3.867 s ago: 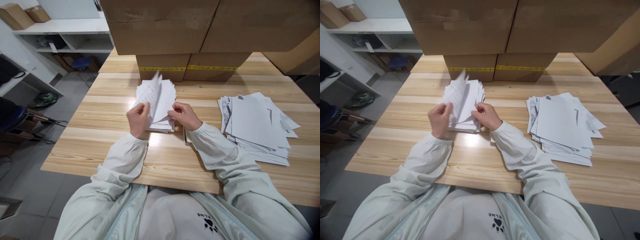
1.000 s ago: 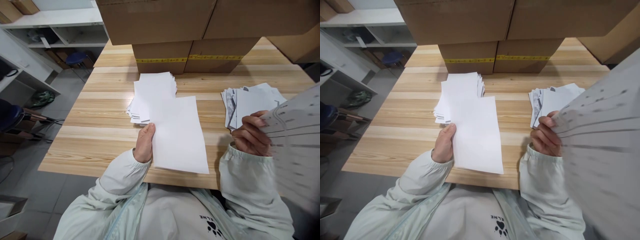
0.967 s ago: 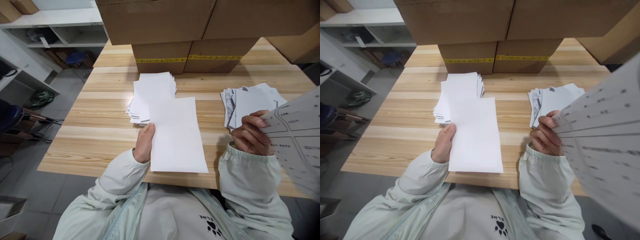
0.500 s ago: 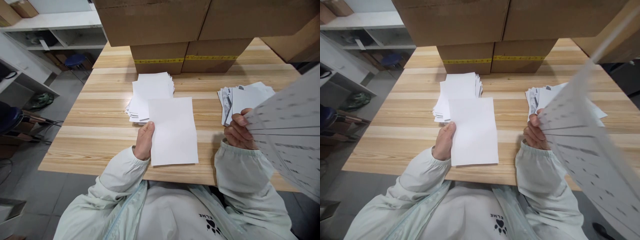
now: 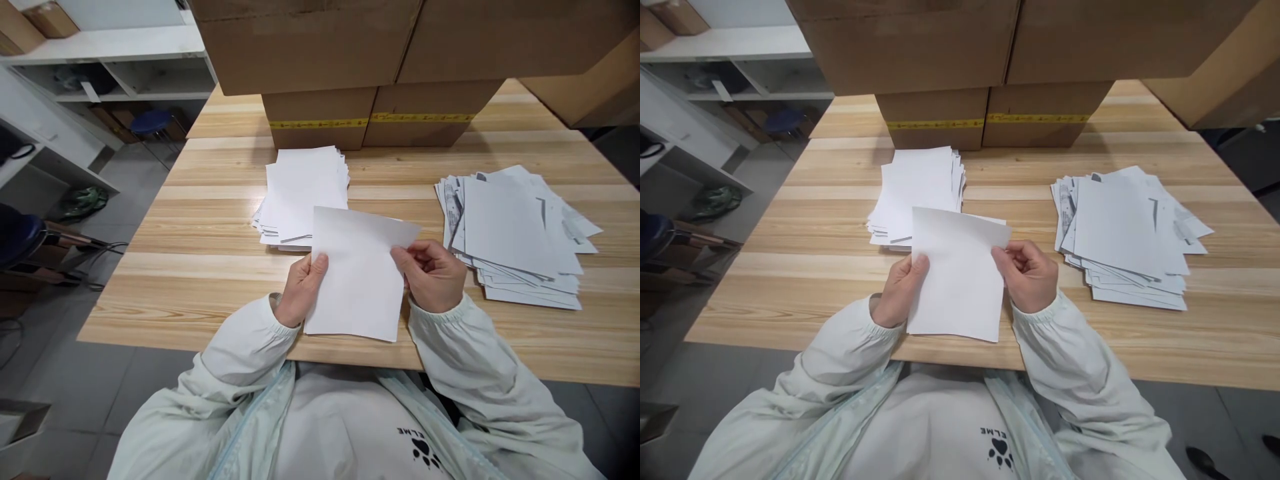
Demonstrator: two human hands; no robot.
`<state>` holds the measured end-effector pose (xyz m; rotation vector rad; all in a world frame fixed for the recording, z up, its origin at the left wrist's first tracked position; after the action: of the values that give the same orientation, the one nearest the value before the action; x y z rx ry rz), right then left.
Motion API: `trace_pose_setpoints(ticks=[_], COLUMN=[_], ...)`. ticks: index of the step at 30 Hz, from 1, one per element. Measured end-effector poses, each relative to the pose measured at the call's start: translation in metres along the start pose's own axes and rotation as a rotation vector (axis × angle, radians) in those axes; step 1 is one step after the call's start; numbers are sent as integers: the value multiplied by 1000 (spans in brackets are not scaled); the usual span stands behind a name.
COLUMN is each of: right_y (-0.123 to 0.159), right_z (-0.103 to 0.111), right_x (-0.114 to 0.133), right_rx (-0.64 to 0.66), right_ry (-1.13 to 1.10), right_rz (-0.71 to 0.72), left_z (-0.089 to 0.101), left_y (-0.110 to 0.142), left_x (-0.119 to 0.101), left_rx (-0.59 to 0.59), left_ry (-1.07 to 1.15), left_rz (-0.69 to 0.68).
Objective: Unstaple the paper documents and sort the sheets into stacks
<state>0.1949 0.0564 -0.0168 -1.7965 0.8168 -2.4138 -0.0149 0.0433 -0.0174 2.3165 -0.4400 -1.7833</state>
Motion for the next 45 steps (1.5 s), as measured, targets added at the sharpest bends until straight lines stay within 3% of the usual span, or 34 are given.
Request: trace_pose_setpoints(ticks=[3,5,8,11,13,16,21,26,30,34,40,45], right_y=[-7,-15,-21,-13,-3,8,7,7,8,10,17,16], right_z=[7,13,18,14,10,8,12,8,5,5,6,8], right_x=[-4,-9,-16,-15,-9,6,28,29,26,27,25,22], right_rx=[-46,2,225,425,420,332,398,467,443,420,257,266], right_ry=[-11,-77,-248,-340,-318,-253,-241,-201,-239,-229,-179,-188], right_rz=[54,22,-151,-231,-150,98,369,388,395,350,272,250], left_z=[0,1,2,3,4,2,-5,-6,-8,-13,-19,-19], left_y=[2,2,3,4,5,11,21,19,17,20,24,20], left_x=[-3,-4,-2,0,-2,-12,-32,-28,-22,-25,-34,-30], left_rx=[-4,25,62,4,-72,-129,36,111,114,67,-27,-34], left_ry=[-88,-158,-246,-268,-268,-275,-189,-194,-120,-112,-114,-111], left_rz=[-64,-105,-148,-214,-293,-448,-646,-585,-540,-476,-464,-446])
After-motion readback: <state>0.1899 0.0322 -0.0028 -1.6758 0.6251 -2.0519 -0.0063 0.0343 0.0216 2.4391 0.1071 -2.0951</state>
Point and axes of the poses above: each hand's wrist, its own y-axis away from the middle knuckle, its own z-axis out of the back of the hand, x = y × z, the point moved 1 cm from there along -y, towards the middle knuckle, and after that the axes turned 8 degrees about z, right-handed, at the moved point
